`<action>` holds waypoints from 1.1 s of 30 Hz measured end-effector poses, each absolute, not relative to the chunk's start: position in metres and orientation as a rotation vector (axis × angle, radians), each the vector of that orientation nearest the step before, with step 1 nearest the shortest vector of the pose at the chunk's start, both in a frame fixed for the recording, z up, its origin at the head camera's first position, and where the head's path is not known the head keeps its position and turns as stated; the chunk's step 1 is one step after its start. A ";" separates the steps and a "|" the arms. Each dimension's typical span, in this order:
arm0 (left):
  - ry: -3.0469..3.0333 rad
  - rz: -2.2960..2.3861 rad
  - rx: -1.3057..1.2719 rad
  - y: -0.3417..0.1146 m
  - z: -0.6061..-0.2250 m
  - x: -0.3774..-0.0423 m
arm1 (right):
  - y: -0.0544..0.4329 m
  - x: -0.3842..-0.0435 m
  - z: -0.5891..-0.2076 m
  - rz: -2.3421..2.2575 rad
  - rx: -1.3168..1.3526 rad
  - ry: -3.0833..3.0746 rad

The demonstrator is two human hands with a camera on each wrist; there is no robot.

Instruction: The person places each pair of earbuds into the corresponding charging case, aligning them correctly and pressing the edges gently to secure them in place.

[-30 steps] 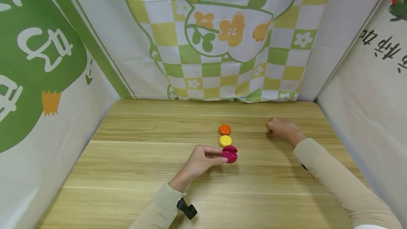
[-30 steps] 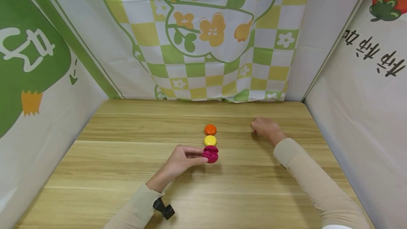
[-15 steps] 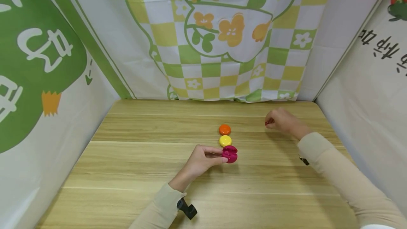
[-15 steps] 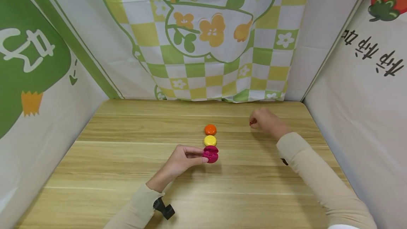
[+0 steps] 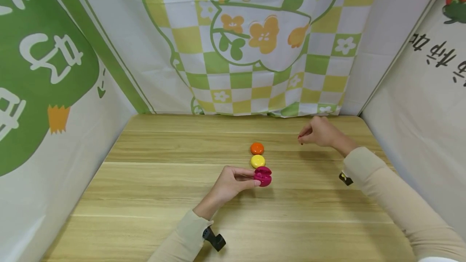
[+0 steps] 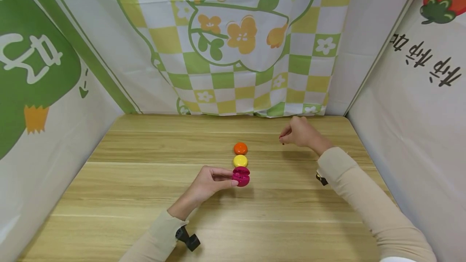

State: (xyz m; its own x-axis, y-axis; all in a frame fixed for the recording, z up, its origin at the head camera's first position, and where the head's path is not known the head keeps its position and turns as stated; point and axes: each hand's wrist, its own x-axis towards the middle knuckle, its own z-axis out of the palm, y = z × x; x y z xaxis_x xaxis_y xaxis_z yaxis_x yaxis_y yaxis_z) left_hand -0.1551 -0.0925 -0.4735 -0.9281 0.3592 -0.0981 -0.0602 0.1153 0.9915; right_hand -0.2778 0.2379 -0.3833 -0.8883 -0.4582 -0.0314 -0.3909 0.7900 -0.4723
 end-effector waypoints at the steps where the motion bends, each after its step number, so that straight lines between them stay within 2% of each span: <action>1: 2.085 1.877 0.291 -0.093 -0.474 -0.155 | 0.236 -0.277 -0.381 -0.701 -0.659 2.835; 16: 2.070 1.888 0.279 -0.092 -0.475 -0.155 | 0.210 -0.259 -0.359 -0.821 -0.515 2.773; 33: 2.097 1.915 0.227 -0.093 -0.474 -0.156 | 0.188 -0.235 -0.356 -0.946 -0.457 2.715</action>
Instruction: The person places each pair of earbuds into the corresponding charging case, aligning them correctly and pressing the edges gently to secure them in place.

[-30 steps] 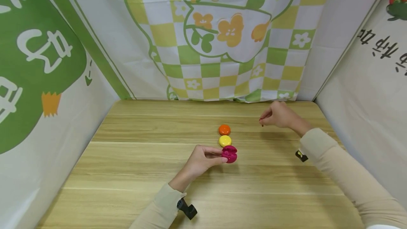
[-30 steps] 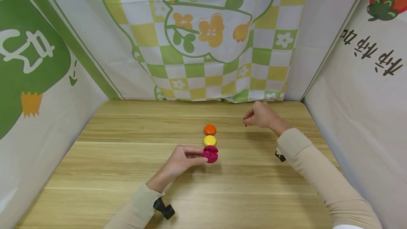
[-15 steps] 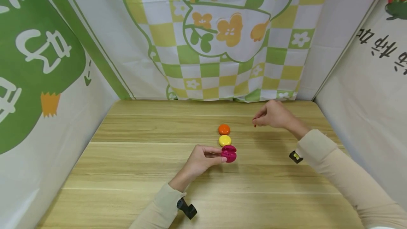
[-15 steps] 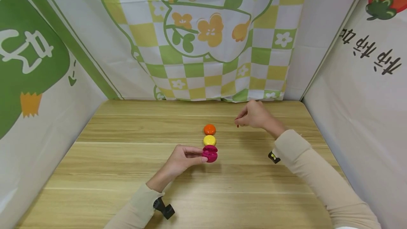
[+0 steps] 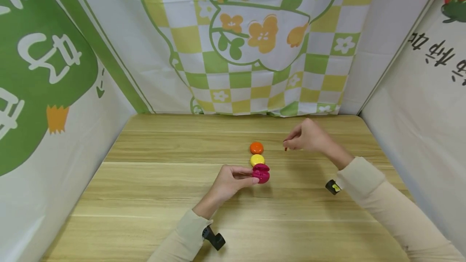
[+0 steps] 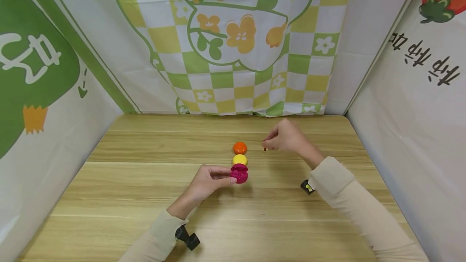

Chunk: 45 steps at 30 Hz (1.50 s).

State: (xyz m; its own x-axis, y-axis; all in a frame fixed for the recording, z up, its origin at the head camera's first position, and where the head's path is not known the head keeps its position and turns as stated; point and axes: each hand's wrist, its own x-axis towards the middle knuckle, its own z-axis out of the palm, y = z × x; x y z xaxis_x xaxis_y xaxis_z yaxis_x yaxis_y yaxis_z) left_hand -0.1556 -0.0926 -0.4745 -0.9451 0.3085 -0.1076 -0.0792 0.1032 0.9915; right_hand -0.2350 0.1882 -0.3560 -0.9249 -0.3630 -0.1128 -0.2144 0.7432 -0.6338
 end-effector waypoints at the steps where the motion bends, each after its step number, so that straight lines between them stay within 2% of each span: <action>1: 2.098 1.918 0.224 -0.092 -0.474 -0.156 | 0.187 -0.233 -0.357 -0.960 -0.456 2.704; 11: 2.112 1.929 0.231 -0.092 -0.475 -0.156 | 0.170 -0.210 -0.366 -1.057 -0.492 2.630; 24: 2.083 1.971 0.238 -0.092 -0.475 -0.157 | 0.151 -0.190 -0.380 -1.208 -0.396 2.554; 45: 2.076 2.023 0.203 -0.091 -0.474 -0.156 | 0.129 -0.178 -0.397 -1.268 -0.312 2.680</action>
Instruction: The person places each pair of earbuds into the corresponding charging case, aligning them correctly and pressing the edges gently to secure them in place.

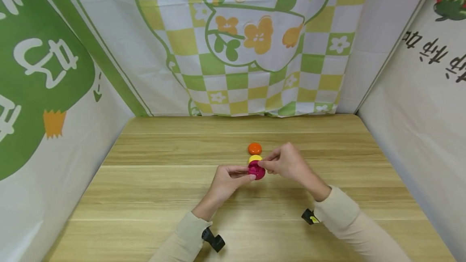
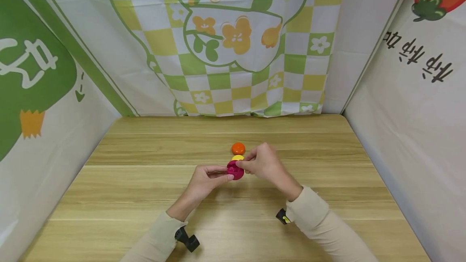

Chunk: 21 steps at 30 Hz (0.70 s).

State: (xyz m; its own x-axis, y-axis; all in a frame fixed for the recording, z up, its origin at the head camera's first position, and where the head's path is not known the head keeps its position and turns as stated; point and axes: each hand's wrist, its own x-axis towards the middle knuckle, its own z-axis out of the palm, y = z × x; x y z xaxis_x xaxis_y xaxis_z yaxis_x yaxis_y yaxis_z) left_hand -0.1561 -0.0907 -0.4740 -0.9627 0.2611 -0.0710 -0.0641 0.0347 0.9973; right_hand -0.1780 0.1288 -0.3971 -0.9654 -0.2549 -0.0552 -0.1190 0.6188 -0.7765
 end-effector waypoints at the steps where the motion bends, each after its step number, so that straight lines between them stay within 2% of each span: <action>1: 2.077 2.024 0.198 -0.091 -0.474 -0.156 | 0.128 -0.178 -0.397 -1.261 -0.315 2.696; 21: 2.088 2.051 0.164 -0.090 -0.474 -0.155 | 0.118 -0.172 -0.401 -1.138 -0.336 2.877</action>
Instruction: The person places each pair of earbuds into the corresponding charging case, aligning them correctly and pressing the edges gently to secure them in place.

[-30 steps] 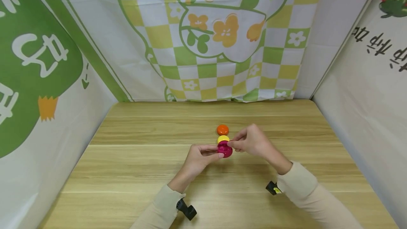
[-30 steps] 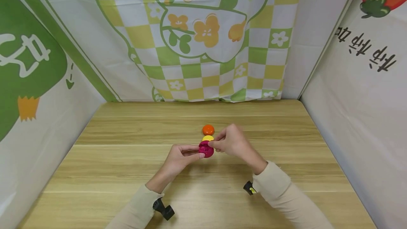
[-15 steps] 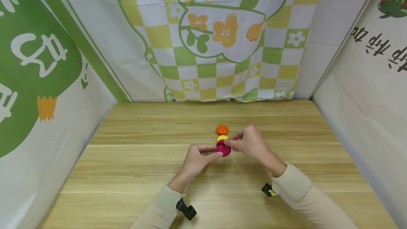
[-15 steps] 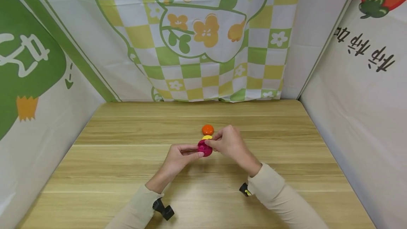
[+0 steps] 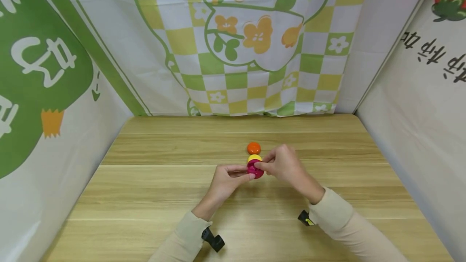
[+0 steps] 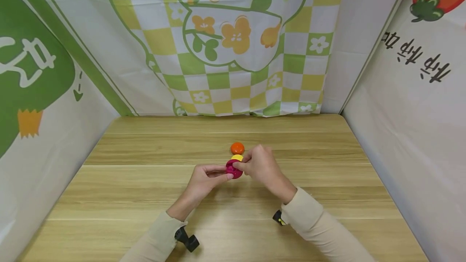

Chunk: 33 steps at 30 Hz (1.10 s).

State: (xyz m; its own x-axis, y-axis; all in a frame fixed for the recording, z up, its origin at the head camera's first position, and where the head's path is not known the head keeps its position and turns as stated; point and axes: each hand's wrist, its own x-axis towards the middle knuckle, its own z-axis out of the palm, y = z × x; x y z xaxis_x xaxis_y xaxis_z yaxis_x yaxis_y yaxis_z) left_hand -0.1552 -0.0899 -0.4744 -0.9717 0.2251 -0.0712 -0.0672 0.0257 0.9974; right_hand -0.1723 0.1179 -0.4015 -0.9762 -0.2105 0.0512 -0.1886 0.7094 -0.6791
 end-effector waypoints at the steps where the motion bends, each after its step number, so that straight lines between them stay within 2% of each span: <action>1: 2.087 2.051 0.168 -0.090 -0.475 -0.155 | 0.117 -0.172 -0.402 -1.131 -0.343 2.886; 10: 2.119 2.030 0.158 -0.089 -0.477 -0.157 | 0.122 -0.173 -0.400 -1.134 -0.378 2.880; 19: 2.116 2.018 0.146 -0.091 -0.472 -0.157 | 0.144 -0.200 -0.394 -1.288 -0.540 2.571; 33: 2.122 2.021 0.176 -0.086 -0.467 -0.159 | 0.154 -0.218 -0.412 -1.464 -0.429 2.086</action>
